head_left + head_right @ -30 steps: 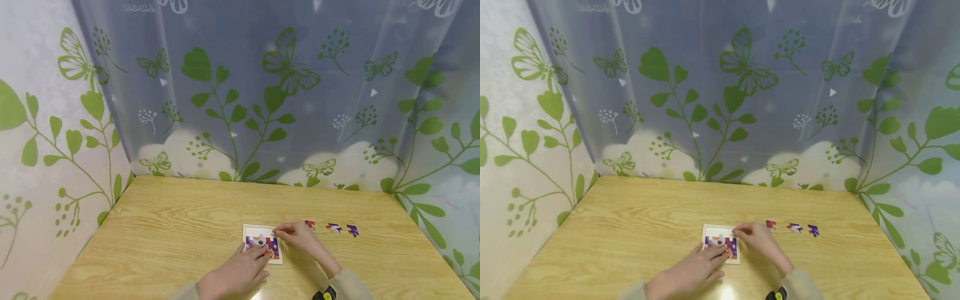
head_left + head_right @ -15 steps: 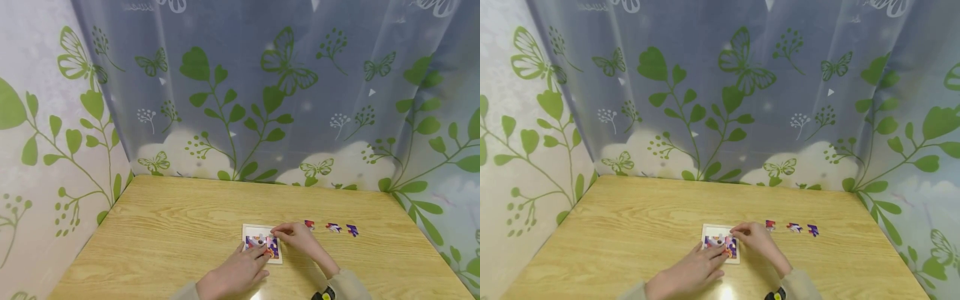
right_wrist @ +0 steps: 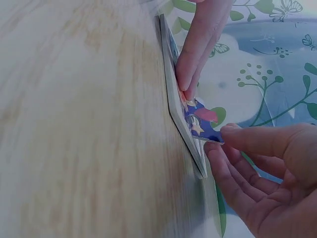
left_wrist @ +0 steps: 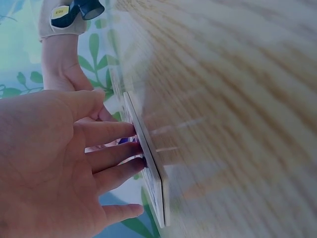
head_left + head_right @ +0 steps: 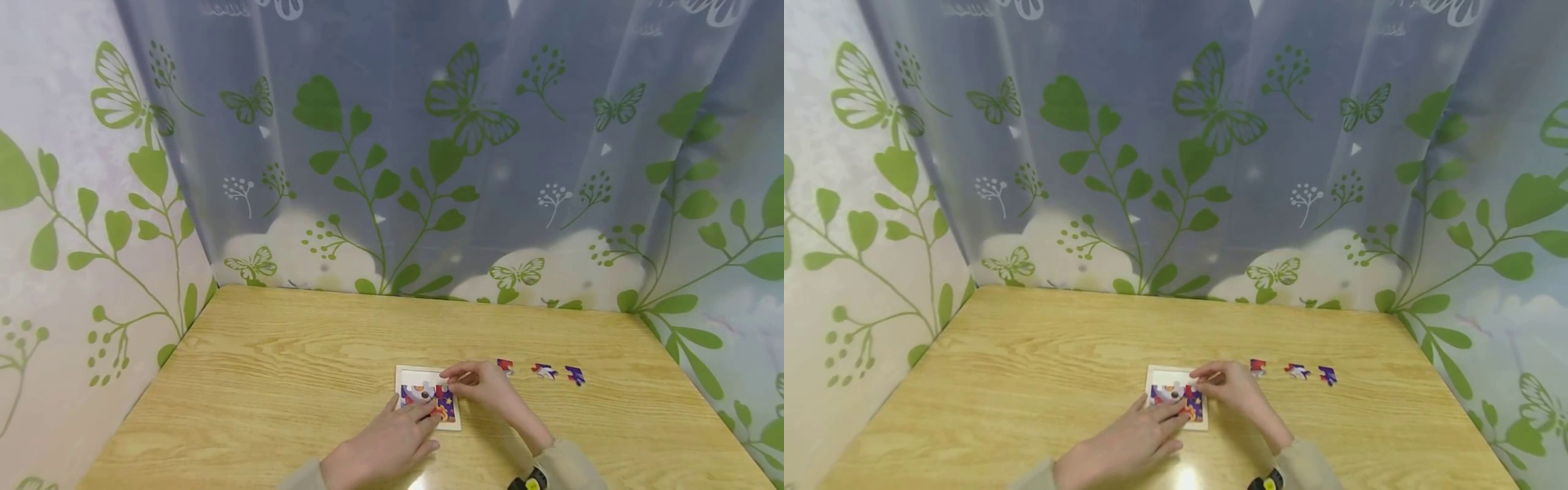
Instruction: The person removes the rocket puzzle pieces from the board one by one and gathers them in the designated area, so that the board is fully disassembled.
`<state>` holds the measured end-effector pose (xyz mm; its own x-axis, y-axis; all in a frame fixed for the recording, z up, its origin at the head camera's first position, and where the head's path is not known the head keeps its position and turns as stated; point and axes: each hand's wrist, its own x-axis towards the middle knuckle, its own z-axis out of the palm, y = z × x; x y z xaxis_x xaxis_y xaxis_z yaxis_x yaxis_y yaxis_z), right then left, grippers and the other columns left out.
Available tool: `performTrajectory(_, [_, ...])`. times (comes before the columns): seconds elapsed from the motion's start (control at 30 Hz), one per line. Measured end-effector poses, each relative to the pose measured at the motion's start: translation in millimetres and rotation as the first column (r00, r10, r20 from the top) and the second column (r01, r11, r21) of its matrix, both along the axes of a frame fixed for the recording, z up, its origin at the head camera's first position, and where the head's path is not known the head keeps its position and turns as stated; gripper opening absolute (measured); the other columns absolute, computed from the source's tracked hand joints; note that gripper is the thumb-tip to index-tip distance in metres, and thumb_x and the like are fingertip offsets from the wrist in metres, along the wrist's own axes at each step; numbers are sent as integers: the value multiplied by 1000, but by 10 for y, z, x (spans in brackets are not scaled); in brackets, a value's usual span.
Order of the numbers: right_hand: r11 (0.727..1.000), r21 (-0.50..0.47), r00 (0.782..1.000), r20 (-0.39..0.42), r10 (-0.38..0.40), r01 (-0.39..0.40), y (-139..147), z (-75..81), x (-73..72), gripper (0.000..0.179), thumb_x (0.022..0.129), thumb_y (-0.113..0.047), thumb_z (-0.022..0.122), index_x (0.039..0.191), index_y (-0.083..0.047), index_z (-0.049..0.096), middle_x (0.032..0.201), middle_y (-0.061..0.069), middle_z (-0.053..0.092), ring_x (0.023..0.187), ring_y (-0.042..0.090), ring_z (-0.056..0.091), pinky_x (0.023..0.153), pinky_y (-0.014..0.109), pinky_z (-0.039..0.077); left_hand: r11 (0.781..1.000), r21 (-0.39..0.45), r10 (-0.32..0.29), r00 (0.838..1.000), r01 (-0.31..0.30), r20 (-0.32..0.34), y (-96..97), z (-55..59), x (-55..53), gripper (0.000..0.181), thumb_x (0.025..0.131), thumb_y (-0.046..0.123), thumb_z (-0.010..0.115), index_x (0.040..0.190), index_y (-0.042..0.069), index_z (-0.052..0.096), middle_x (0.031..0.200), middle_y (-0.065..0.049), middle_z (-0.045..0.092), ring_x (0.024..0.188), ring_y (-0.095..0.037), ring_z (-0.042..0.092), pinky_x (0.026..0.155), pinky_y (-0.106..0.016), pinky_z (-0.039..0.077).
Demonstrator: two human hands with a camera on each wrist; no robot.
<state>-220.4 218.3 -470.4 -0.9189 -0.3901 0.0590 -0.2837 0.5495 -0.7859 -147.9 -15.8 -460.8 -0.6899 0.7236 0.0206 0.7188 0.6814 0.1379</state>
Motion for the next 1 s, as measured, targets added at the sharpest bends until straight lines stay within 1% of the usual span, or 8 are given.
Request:
performTrajectory(0.1, [1000,-2,1000,-10,7,-7,-12,-21,0,19,90,-5,75,109,-3,76,97,11,75,85,23,72,69,23,58,1000,0,3,1000,-3,1,0,4,10,52,107,44,43,149,15,52,157,-3,45,144,-21,44,116,-56,36])
performTrajectory(0.3, [997,76,997,-69,22,-17,-44,-69,-5,20,86,-4,77,106,-7,77,97,7,76,81,15,70,72,23,58,1000,-1,11,1000,-11,4,-7,-8,15,52,107,44,44,149,14,52,158,-4,43,145,-21,42,117,-56,35])
performTrajectory(0.43, [996,89,996,-84,17,-10,-66,-66,0,19,85,-3,77,104,-8,78,95,6,76,80,14,70,72,24,58,1000,-14,11,1000,-11,1,-14,-15,5,52,107,45,43,149,15,52,158,-4,43,145,-22,42,117,-56,34])
performTrajectory(0.67, [996,83,996,-89,29,-22,-98,-45,7,19,85,-3,77,104,-6,78,97,10,76,82,20,72,72,25,59,1000,-18,20,1000,-20,12,-23,7,3,52,107,43,44,149,14,52,158,-4,43,145,-20,41,117,-55,34])
performTrajectory(1.0, [997,82,997,-73,9,-3,-72,-50,-2,19,85,-1,76,103,-7,78,97,11,76,82,20,71,72,24,58,1000,-17,13,1000,-13,5,-8,2,3,51,107,42,45,148,14,53,158,-4,44,145,-20,41,117,-55,35])
